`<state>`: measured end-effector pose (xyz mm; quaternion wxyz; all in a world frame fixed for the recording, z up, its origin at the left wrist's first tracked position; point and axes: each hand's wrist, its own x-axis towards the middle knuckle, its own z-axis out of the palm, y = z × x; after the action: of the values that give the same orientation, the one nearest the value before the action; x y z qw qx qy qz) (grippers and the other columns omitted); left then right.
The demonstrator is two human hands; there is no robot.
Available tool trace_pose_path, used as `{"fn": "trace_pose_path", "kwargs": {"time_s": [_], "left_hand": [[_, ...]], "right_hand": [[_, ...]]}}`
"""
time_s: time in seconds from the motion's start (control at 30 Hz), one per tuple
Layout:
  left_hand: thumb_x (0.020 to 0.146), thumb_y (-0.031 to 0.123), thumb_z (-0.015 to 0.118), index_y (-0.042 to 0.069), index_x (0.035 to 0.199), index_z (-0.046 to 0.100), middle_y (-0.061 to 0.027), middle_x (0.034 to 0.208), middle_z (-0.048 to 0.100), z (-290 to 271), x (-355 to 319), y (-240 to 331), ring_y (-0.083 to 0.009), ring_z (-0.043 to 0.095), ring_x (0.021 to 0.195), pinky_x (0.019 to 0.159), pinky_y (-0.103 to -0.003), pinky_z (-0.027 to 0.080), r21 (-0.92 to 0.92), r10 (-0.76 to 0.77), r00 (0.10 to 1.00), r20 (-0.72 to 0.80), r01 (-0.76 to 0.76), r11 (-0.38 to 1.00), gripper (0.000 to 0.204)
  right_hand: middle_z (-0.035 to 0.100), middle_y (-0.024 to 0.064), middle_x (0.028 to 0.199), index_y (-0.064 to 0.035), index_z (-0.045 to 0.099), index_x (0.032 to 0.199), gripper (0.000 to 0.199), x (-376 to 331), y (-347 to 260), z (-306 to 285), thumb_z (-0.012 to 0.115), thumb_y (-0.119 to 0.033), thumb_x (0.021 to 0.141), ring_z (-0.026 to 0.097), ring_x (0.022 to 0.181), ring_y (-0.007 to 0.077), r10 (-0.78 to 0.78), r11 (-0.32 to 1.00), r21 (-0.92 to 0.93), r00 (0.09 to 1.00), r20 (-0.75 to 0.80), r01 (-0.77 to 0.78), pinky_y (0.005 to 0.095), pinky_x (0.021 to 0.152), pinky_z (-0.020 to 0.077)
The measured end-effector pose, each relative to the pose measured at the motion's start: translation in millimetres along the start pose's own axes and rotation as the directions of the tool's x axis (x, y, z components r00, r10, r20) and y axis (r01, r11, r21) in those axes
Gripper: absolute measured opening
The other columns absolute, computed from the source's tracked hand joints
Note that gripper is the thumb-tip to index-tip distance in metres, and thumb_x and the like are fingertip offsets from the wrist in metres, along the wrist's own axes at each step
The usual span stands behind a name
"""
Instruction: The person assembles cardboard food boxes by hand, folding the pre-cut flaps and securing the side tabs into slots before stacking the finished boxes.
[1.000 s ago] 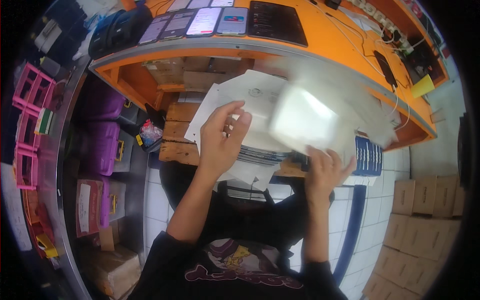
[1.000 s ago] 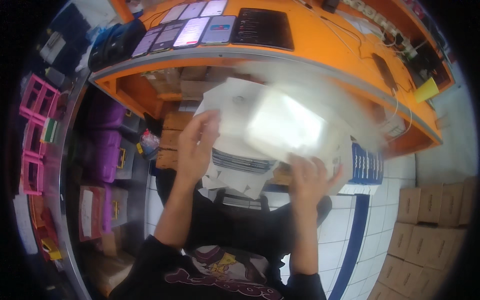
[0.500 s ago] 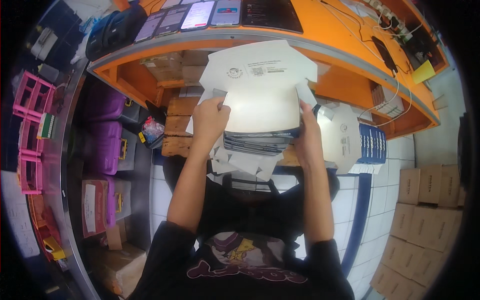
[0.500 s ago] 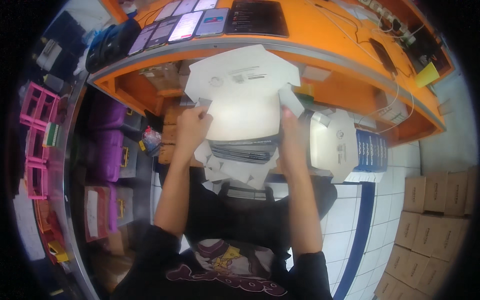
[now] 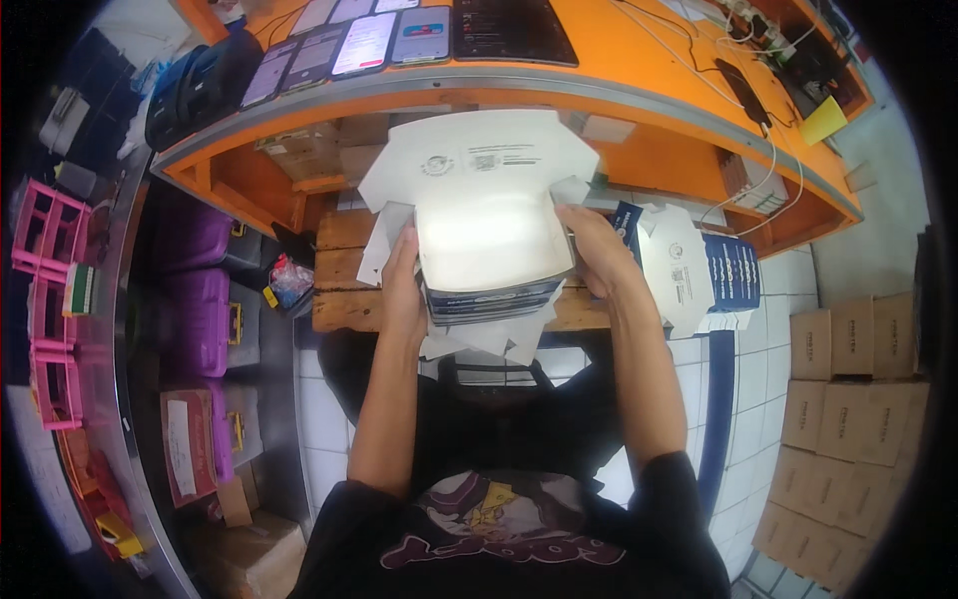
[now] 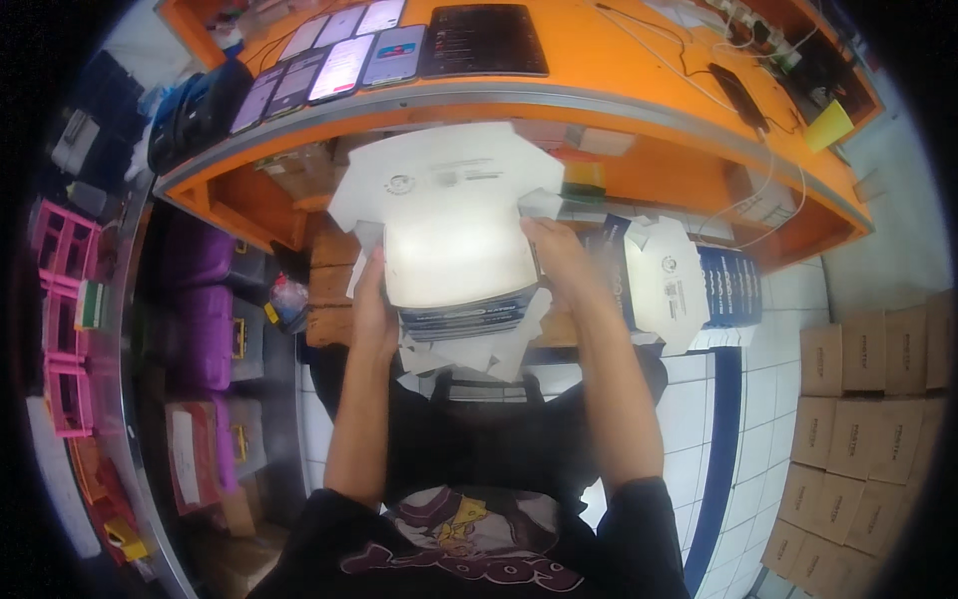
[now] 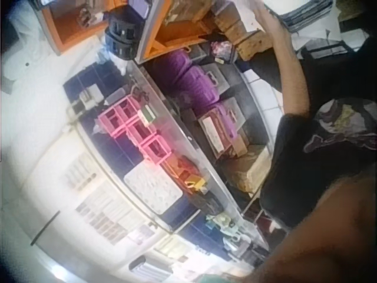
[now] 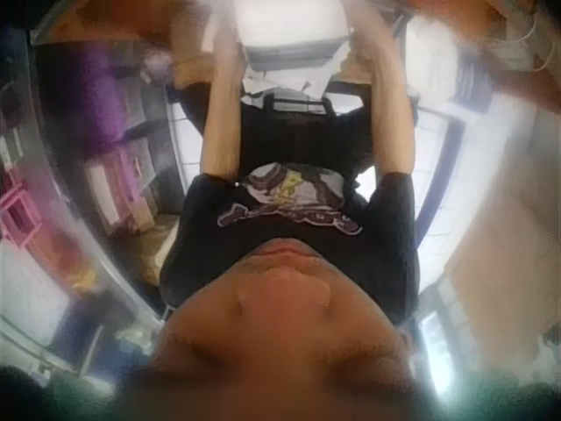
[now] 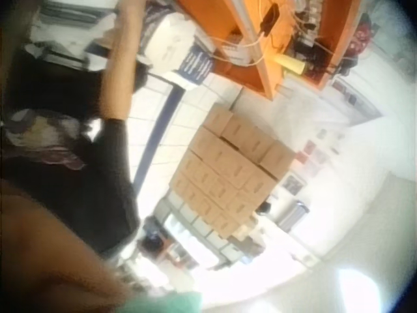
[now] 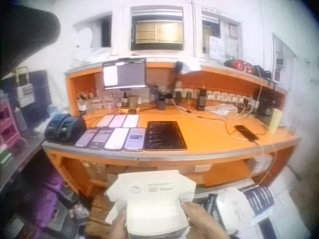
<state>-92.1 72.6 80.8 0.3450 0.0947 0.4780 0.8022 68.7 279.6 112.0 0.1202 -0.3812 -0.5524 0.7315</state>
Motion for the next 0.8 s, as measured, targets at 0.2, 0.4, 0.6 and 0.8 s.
{"fn": "trace_pose_path", "kwargs": {"time_s": [0.2, 0.4, 0.6, 0.8], "left_hand": [[0.110, 0.031, 0.049, -0.003, 0.152, 0.045, -0.0130, 0.151, 0.052, 2, -6, -5, -0.0230, 0.050, 0.136, 0.116, -0.035, 0.037, -0.121, -0.043, 0.997, -0.068, 0.035, 0.992, 0.054], [0.107, 0.027, 0.059, -0.005, 0.148, 0.049, -0.0130, 0.139, 0.061, 7, -7, -2, -0.0208, 0.059, 0.124, 0.105, -0.033, 0.047, -0.068, -0.034, 0.984, -0.173, 0.023, 0.997, 0.053], [0.102, 0.028, 0.067, -0.006, 0.131, 0.060, -0.0119, 0.122, 0.066, 15, 3, 4, -0.0189, 0.064, 0.111, 0.096, -0.031, 0.051, -0.032, -0.098, 0.950, -0.295, 0.093, 0.995, 0.045], [0.093, 0.032, 0.074, -0.006, 0.120, 0.054, -0.0177, 0.112, 0.064, -17, 34, -5, -0.0230, 0.065, 0.102, 0.088, -0.035, 0.055, 0.038, -0.106, 0.936, -0.336, 0.126, 0.991, 0.051]], "right_hand": [[0.062, 0.0199, 0.135, 0.0070, 0.049, 0.146, 0.050, -4, -15, -3, 0.050, -0.025, 0.107, 0.063, 0.120, 0.0257, 0.058, 0.997, -0.050, 0.997, 0.052, -0.055, 0.0367, 0.095, 0.0549], [0.067, 0.0187, 0.127, 0.0071, 0.054, 0.140, 0.044, -5, -42, 9, 0.050, -0.021, 0.107, 0.070, 0.109, 0.0249, 0.173, 0.959, -0.230, 0.985, 0.019, -0.164, 0.0394, 0.086, 0.0594], [0.073, 0.0119, 0.100, 0.0048, 0.062, 0.129, 0.042, 22, -47, 14, 0.054, -0.027, 0.102, 0.071, 0.082, 0.0226, 0.147, 0.848, -0.516, 0.989, 0.009, -0.121, 0.0350, 0.062, 0.0585], [0.069, 0.0079, 0.097, -0.0008, 0.064, 0.124, 0.046, 31, -44, 18, 0.060, -0.038, 0.098, 0.065, 0.080, 0.0187, 0.161, 0.876, -0.455, 0.986, -0.040, -0.162, 0.0306, 0.065, 0.0551]]}}
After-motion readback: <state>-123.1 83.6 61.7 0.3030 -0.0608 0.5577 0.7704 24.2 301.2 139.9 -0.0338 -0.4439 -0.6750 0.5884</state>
